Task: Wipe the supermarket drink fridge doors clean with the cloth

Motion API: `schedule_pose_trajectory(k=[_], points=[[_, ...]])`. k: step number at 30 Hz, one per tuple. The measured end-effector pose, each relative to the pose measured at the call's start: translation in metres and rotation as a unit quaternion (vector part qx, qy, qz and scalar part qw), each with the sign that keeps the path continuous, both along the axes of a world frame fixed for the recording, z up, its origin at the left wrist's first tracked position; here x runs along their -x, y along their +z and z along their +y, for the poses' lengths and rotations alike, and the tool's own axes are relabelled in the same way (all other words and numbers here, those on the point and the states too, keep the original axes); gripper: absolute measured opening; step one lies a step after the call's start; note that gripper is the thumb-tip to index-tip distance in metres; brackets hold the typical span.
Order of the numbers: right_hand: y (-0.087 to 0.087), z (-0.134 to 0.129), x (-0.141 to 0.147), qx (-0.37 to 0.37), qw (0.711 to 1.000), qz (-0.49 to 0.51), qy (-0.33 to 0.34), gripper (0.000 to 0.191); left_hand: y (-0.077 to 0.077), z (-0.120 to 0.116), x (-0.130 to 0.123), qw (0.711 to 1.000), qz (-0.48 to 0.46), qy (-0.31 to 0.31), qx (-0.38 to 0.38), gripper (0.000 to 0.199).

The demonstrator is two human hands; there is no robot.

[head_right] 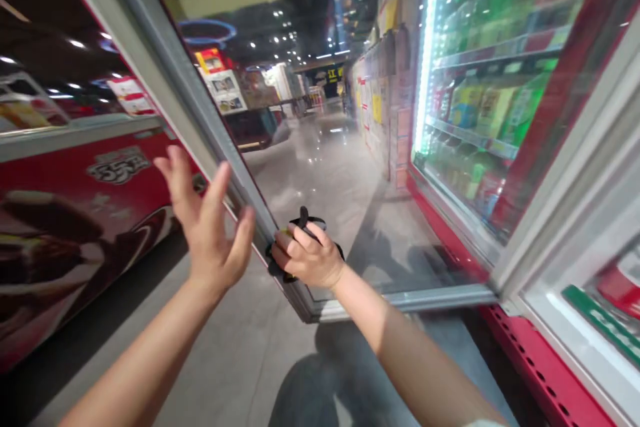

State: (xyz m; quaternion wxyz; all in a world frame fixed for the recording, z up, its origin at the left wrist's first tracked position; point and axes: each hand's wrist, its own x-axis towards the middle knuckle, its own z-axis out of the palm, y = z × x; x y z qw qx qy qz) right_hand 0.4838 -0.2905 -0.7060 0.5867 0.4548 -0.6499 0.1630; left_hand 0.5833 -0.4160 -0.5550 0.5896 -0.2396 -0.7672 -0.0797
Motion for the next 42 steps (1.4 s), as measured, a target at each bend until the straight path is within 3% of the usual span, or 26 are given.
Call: schedule_pose_trajectory(k=[3,6,9,13,16,19,22,24,28,30,32,37,39,42], points=[[0.004,0.018,0.022,-0.065,0.996,0.050,0.045,0.036,-0.023,-0.014,0.016,0.987,-0.069,0.057,0.135,0.065],[-0.018,0.049,0.041,-0.157,0.984,0.027,0.076,0.040,-0.042,-0.027,0.028,0.959,-0.175,0.107,0.197,0.061],[-0.056,0.077,0.051,-0.215,0.973,-0.031,0.075,0.050,-0.065,-0.028,0.039,0.959,-0.209,0.121,0.148,0.059],[-0.098,0.089,0.062,-0.280,0.956,-0.005,0.083,0.038,-0.110,-0.014,0.058,0.983,-0.162,0.075,0.053,0.066],[-0.116,0.073,0.067,-0.313,0.945,0.025,0.089,0.033,-0.147,-0.005,0.069,0.989,-0.149,0.019,0.011,0.074],[-0.126,0.039,0.062,-0.313,0.948,0.008,0.059,0.030,-0.171,-0.007,0.073,0.983,-0.182,-0.033,0.014,0.081],[-0.139,0.009,0.055,-0.305,0.952,0.003,0.028,0.023,-0.181,-0.017,0.077,0.975,-0.212,-0.055,0.035,0.085],[-0.153,0.010,0.056,-0.291,0.956,0.009,0.022,0.026,-0.184,-0.022,0.080,0.976,-0.207,-0.060,0.037,0.086],[-0.185,0.061,0.058,-0.276,0.960,0.009,0.037,0.034,-0.187,-0.027,0.089,0.981,-0.172,-0.080,0.038,0.079],[-0.194,0.079,0.053,-0.256,0.966,-0.027,-0.001,0.036,-0.186,-0.026,0.090,0.978,-0.179,-0.095,0.051,0.076],[-0.195,0.070,0.047,-0.222,0.972,-0.064,-0.036,0.033,-0.185,-0.025,0.089,0.975,-0.190,-0.097,0.057,0.073],[-0.182,-0.003,0.044,-0.203,0.973,-0.103,-0.019,0.019,-0.186,-0.020,0.085,0.976,-0.191,-0.084,0.055,0.069],[-0.183,-0.004,0.045,-0.208,0.973,-0.095,0.017,0.020,-0.186,-0.021,0.085,0.973,-0.202,-0.088,0.066,0.073],[-0.192,0.030,0.043,-0.204,0.974,-0.084,0.057,0.042,-0.186,-0.022,0.082,0.965,-0.231,-0.092,0.080,0.080]])
